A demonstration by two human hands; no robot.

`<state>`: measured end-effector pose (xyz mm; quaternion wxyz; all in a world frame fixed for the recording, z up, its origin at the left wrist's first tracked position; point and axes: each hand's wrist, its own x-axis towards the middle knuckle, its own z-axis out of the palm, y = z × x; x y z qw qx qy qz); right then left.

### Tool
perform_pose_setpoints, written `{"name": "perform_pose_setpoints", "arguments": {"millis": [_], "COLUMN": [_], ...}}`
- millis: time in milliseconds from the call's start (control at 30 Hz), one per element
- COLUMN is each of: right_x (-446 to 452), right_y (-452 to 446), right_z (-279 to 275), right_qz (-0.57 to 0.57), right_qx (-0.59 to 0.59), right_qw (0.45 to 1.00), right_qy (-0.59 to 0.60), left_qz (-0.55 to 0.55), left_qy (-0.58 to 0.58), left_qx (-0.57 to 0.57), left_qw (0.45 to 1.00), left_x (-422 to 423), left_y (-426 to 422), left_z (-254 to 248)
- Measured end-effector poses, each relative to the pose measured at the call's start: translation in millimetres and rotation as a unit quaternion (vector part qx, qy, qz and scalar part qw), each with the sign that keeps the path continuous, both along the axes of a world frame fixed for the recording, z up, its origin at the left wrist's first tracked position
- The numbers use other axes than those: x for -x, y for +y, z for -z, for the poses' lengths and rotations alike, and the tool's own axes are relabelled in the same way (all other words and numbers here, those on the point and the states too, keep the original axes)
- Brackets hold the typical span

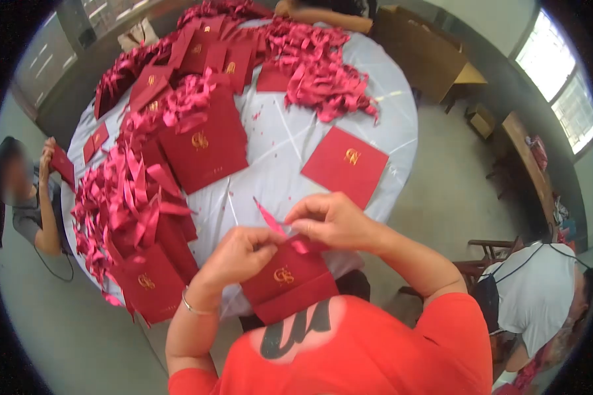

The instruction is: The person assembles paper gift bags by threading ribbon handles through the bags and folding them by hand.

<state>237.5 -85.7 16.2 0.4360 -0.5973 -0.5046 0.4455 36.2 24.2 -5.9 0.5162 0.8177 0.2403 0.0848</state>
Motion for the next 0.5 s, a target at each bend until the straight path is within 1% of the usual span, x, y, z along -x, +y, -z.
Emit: {"name": "perform_pose_setpoints", "arguments": {"millis": [67, 133, 200, 233, 300, 333, 400, 433, 500], "right_x": [-4.5, -5.5, -8.8, -8.4, -5.0, -4.0, -2.7, -3.4, -7.0], "right_y": [2.6, 3.7, 4.7, 3.9, 1.4, 0.9, 0.2, -0.2, -0.6], "right_z": [18.1, 25.3, 32.7, 31.7, 25.9, 25.2, 24.0, 22.5, 19.1], "right_qz": [0.011, 0.011, -0.028, -0.029, -0.055, -0.056, -0.079, -0.079, -0.089], "right_qx": [0.013, 0.003, -0.113, -0.110, -0.158, -0.155, -0.195, -0.194, -0.150], "right_qw": [1.000, 1.000, 0.986, 0.986, 0.974, 0.975, 0.957, 0.957, 0.964], "right_qy": [0.026, 0.026, -0.121, -0.118, -0.155, -0.152, -0.200, -0.199, -0.202], "left_qz": [0.005, 0.003, -0.007, -0.008, -0.008, -0.010, -0.006, -0.006, 0.034], "left_qy": [-0.002, 0.006, -0.040, -0.038, -0.014, -0.011, -0.020, -0.019, -0.071], "left_qx": [0.010, 0.008, 0.040, 0.043, 0.022, 0.025, 0.012, 0.014, -0.026], "left_qw": [1.000, 1.000, 0.998, 0.998, 1.000, 1.000, 1.000, 1.000, 0.997], "left_x": [-0.7, -1.0, -2.5, -3.2, -3.6, -3.8, -4.4, -3.8, -1.2], "left_y": [0.6, 0.3, 0.4, 1.0, 2.9, 3.1, 2.9, 3.9, 7.1], "left_z": [-0.5, 4.0, 7.3, 4.6, -5.2, -5.8, -5.7, -2.3, 6.2]}}
